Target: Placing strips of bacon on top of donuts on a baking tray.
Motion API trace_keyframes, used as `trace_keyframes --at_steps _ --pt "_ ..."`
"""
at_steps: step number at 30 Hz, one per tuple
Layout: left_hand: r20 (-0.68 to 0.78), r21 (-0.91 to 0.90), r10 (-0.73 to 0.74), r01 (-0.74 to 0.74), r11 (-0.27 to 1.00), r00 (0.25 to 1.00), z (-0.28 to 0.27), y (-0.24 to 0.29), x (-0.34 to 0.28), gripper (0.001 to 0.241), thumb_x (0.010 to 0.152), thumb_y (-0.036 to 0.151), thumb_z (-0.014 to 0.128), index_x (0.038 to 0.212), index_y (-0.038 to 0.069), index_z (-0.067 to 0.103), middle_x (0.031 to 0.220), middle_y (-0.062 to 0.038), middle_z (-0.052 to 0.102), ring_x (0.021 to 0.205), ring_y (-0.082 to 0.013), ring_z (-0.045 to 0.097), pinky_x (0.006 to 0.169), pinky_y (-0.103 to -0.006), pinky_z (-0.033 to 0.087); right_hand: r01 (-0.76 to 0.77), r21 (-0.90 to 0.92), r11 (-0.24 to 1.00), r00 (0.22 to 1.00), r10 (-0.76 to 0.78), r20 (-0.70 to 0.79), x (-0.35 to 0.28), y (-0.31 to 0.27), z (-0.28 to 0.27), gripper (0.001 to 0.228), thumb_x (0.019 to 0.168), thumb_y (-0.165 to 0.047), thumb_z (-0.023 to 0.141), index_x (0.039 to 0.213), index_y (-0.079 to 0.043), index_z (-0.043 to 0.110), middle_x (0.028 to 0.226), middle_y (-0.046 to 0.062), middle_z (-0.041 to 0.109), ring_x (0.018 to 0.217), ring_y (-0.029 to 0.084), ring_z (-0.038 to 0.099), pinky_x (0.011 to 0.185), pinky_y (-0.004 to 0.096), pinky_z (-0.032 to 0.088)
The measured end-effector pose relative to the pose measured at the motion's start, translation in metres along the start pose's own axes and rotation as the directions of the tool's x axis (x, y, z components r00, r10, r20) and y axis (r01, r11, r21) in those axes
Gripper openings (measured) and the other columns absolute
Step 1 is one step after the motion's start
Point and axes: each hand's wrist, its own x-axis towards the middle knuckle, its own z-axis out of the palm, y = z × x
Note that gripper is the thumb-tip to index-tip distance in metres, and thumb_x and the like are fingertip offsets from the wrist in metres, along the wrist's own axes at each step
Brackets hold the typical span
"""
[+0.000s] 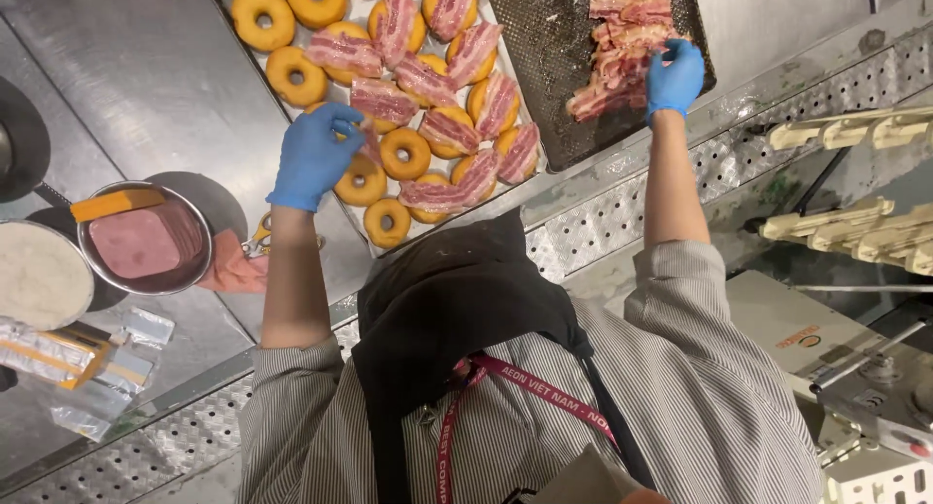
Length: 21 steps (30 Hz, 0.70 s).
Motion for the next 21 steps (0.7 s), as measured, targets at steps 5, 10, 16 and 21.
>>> trace_keyframes --at_steps 5,10,16,21 --pt "-0.034 0.204 -0.04 0.046 0.978 0.999 0.009 -0.076 0.033 0.025 0.086 0.026 0.077 0.107 0.013 0.076 0.092 -0.01 0.075 0.085 -0.0282 0.072 0.079 -0.0399 0.056 0.259 -0.123 0.958 0.964 -0.249 0.097 0.046 0.024 0.013 0.026 0.088 -0.021 0.081 0.108 -0.006 0.076 0.106 0.015 0.072 0.099 0.035 0.065 0.087 0.045 0.051" --pt "-0.215 0.483 -0.163 0.25 0.839 0.963 0.013 -0.169 0.069 0.017 0.082 0.026 0.075 0.097 0.019 0.079 0.098 -0.015 0.075 0.091 -0.037 0.07 0.081 -0.0465 0.053 0.469 -0.225 0.854 0.875 -0.413 0.254 0.07 0.015 0.062 0.03 0.083 -0.033 0.087 0.103 -0.013 0.08 0.104 0.016 0.07 0.1 0.039 0.06 0.084 0.05 0.046" --pt "-0.318 0.457 -0.24 0.37 0.809 0.917 0.018 -0.174 0.077 0.013 0.084 0.02 0.071 0.096 0.019 0.078 0.095 -0.015 0.076 0.093 -0.036 0.072 0.083 -0.0462 0.054 0.551 -0.463 0.694 0.832 -0.5 0.24 0.098 0.049 0.084 0.019 0.08 -0.032 0.082 0.09 -0.017 0.078 0.094 0.013 0.07 0.093 0.034 0.062 0.073 0.047 0.047" --pt "-0.596 0.725 0.211 0.407 0.556 0.774 0.007 -0.09 0.05 0.034 0.045 0.029 0.081 0.075 0.013 0.075 0.079 -0.011 0.075 0.073 -0.0319 0.072 0.06 -0.0448 0.052 0.379 -0.296 0.877 0.92 -0.39 0.021 0.076 -0.049 0.016 0.026 0.099 -0.027 0.082 0.083 -0.008 0.076 0.082 0.013 0.071 0.077 0.029 0.064 0.066 0.041 0.05"
